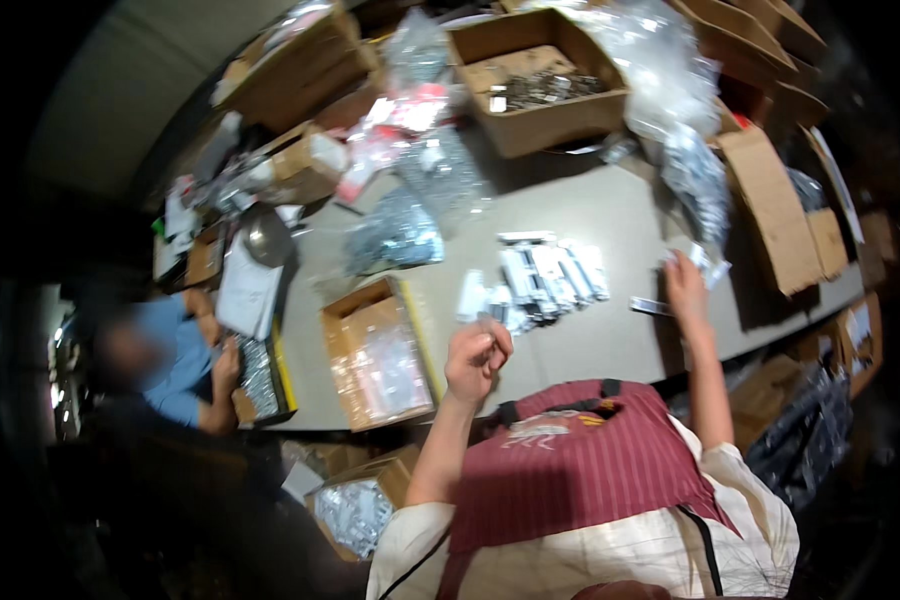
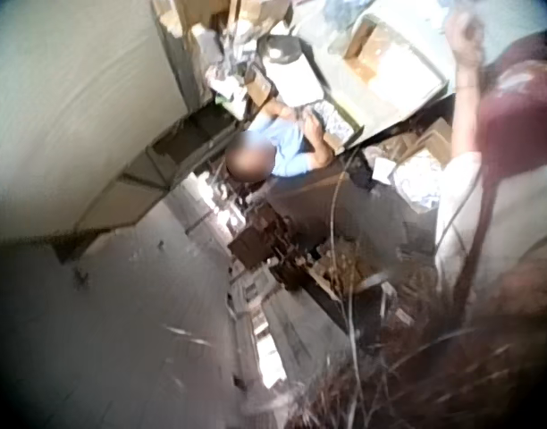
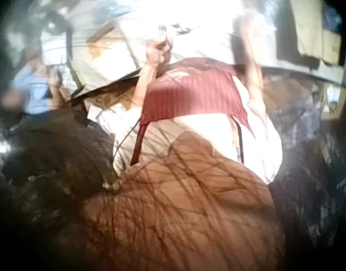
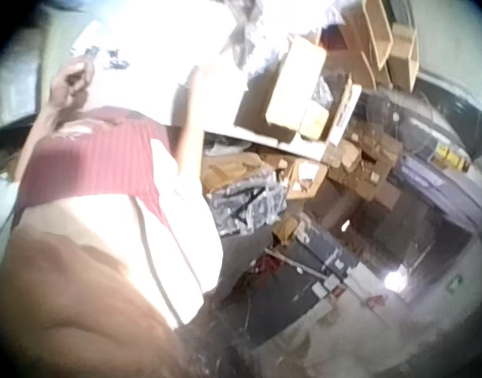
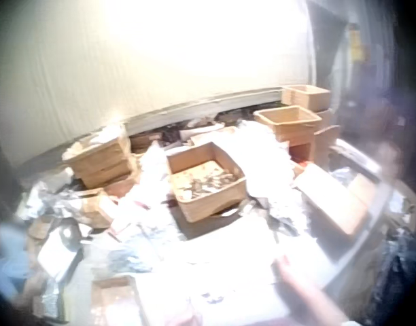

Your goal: The person opens a plastic bag containing small white hardware pieces and uses a small tool to separate and arrange them on the table. They repeatedly pick up individual pieces, manipulate them with the tool, and place them into a growing pile.

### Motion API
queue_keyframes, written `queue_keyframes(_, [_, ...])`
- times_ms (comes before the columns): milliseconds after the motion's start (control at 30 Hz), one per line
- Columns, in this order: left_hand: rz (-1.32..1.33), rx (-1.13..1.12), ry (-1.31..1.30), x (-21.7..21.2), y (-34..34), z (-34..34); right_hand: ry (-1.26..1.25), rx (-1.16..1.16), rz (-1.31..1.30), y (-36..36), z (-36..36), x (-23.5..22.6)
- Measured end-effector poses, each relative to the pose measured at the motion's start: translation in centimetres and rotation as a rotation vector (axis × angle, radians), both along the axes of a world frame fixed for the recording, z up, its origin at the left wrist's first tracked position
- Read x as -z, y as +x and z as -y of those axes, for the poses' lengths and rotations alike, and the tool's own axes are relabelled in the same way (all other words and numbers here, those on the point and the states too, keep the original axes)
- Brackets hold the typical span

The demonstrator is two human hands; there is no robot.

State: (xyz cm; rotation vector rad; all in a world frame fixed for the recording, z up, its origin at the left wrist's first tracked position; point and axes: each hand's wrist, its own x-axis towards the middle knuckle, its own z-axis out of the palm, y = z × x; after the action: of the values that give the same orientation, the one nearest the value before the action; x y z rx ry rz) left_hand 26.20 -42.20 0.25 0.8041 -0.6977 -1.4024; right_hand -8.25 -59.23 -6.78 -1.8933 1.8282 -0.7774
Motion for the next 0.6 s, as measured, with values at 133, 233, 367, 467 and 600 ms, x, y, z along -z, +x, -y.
queue_keyframes(133, [0.147,-0.324,-0.008,-1.4,7.5,1.7,-0.109,-0.088,0.041,-3.9,0.7,3.7])
queue_keyframes(233, [0.203,-0.578,0.097,-3.2,13.6,2.6,-0.066,-0.115,-0.090,-2.2,0.4,1.8])
queue_keyframes(367, [0.297,-0.929,0.101,-3.5,23.9,4.7,-0.084,-0.093,-0.152,-1.1,0.5,1.5])
queue_keyframes(467, [0.715,-0.865,0.279,-1.7,31.6,5.9,-0.125,-0.091,-0.152,-1.1,0.4,1.6])
queue_keyframes(600, [1.224,-0.066,0.644,-2.1,33.8,7.8,-0.195,-0.075,-0.178,-2.1,0.0,2.7])
